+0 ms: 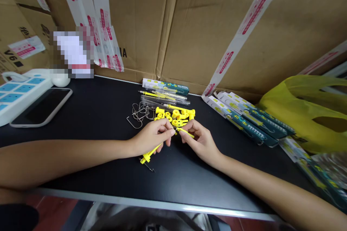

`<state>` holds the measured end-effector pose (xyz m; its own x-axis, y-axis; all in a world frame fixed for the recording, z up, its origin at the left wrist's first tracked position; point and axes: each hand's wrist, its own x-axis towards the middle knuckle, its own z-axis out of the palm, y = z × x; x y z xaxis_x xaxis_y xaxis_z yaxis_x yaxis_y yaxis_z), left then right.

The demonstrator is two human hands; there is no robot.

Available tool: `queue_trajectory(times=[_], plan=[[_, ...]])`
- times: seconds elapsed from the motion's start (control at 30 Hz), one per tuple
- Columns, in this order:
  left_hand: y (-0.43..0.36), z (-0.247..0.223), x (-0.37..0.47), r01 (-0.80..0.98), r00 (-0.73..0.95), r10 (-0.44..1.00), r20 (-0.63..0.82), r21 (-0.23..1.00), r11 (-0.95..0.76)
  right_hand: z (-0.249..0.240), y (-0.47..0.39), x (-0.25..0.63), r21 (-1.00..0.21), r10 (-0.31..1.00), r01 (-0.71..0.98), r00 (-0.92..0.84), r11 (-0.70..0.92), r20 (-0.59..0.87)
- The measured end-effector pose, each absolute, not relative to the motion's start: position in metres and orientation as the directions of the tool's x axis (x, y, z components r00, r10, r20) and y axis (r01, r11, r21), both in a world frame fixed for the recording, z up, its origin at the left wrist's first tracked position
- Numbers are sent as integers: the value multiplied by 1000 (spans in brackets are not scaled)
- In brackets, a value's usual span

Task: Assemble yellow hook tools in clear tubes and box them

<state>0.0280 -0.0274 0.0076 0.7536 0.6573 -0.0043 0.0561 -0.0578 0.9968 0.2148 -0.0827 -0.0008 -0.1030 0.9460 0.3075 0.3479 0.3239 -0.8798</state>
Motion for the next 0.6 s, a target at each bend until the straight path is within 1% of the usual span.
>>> queue_trajectory(times=[0.17, 0.3, 0.47, 0.6], plan=[[-28, 6, 27, 57, 755, 656, 6, 996, -75, -2, -83, 214, -868, 941, 365, -112, 337, 319], [-28, 6, 28, 74, 749, 663, 4, 993, -91, -3, -83, 214, -834, 931, 416, -119, 362, 345], [-29, 8, 30, 101, 738, 674, -5, 990, -102, -4, -85, 215, -757, 907, 510, -140, 409, 396], [-30, 8, 30, 108, 734, 679, -1, 987, -115, -5, -86, 215, -672, 884, 590, -184, 448, 429]])
